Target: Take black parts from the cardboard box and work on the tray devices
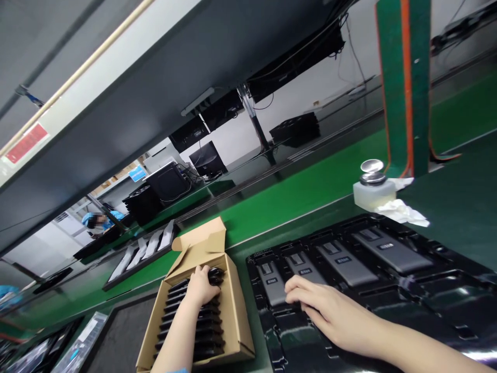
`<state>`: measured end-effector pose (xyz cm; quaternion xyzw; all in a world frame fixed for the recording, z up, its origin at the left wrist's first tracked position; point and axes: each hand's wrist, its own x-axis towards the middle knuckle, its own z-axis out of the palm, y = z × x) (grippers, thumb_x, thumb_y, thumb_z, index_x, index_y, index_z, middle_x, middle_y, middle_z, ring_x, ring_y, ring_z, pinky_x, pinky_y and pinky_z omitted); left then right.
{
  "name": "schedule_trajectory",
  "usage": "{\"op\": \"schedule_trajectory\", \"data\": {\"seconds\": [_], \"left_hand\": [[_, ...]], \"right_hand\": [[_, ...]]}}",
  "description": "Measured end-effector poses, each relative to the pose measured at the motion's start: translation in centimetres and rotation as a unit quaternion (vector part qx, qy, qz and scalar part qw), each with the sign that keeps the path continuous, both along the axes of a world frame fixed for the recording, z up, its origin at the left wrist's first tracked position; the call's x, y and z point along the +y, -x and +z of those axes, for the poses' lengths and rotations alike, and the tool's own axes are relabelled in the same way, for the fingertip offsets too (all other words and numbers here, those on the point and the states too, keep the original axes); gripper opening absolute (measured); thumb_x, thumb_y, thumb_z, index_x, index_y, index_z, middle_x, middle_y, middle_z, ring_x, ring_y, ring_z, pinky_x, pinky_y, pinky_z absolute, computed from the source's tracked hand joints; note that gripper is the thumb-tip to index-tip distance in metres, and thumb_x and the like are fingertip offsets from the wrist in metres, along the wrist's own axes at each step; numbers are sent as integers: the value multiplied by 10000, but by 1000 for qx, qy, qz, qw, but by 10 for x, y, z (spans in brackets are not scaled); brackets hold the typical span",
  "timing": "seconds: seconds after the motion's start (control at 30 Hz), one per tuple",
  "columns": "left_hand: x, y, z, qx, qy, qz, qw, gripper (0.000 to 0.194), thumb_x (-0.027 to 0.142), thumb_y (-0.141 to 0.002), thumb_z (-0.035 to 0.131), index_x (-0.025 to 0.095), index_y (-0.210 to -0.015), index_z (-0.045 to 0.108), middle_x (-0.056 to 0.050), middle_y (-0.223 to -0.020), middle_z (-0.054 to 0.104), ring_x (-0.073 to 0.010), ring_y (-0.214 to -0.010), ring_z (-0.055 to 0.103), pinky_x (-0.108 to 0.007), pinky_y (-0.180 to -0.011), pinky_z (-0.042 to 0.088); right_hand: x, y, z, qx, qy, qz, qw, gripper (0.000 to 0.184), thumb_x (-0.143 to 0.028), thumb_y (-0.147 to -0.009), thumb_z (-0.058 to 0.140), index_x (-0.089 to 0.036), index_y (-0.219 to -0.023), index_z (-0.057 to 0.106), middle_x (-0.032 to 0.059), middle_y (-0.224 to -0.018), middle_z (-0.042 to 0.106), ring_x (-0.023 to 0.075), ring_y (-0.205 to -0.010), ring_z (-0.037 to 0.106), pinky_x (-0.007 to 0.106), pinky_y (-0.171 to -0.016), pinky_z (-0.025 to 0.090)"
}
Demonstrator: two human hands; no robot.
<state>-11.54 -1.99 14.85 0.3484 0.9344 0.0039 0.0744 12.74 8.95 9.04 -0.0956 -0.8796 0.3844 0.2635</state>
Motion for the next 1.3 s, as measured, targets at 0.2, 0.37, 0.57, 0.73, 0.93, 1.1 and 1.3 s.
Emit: {"op": "schedule_trajectory", "data": {"seconds": [0.2,0.37,0.57,0.73,0.93,1.1,1.3], "left_hand": [[-11,9,-7,-27,-137,-20,990,468,156,-569,590,100,-1019,474,-89,-1071,445,-184,-993,404,-347,-930,325],[-19,20,0,-82,-237,-30,968,412,147,-591,606,98,-985,493,-71,-1002,509,-147,-943,463,-326,-925,343],[-19,25,0,-72,-275,-71,956,308,129,-648,543,107,-952,501,-51,-921,553,-145,-871,496,-346,-855,389],[-16,17,-6,-60,-258,-93,960,346,79,-628,529,116,-972,507,-69,-988,543,-160,-931,481,-388,-919,345],[-18,22,-2,-121,-331,-55,934,291,111,-653,520,108,-944,520,-52,-872,583,-154,-839,525,-375,-853,395],[-27,22,11,-224,-440,-6,870,308,184,-645,510,89,-938,489,-63,-848,586,-136,-791,537,-326,-810,410],[-42,-36,15,-335,-553,85,758,578,405,-492,563,121,-979,435,-30,-785,547,-98,-688,493,-190,-588,431]], "right_hand": [[3,-1,5,-37,3,30,999,232,-213,-796,297,-188,-819,527,63,-905,498,134,-775,511,272,-722,411],[4,-2,7,-57,8,29,998,245,-209,-801,282,-190,-819,526,68,-910,498,145,-787,508,289,-725,409],[2,-2,9,-46,10,25,999,243,-213,-791,290,-189,-792,532,60,-872,504,140,-758,511,272,-706,414],[-1,-1,9,-18,10,8,1000,238,-214,-782,291,-188,-754,526,49,-833,508,126,-714,510,257,-674,413],[2,1,10,-19,15,5,1000,224,-196,-767,295,-184,-752,518,52,-834,512,131,-741,512,261,-703,409],[1,0,12,-13,3,22,1000,229,-190,-777,277,-184,-760,505,47,-827,507,127,-743,512,263,-700,410],[2,-2,9,-39,26,38,998,264,-277,-755,382,-183,-970,501,62,-863,512,138,-746,514,290,-744,409]]}}
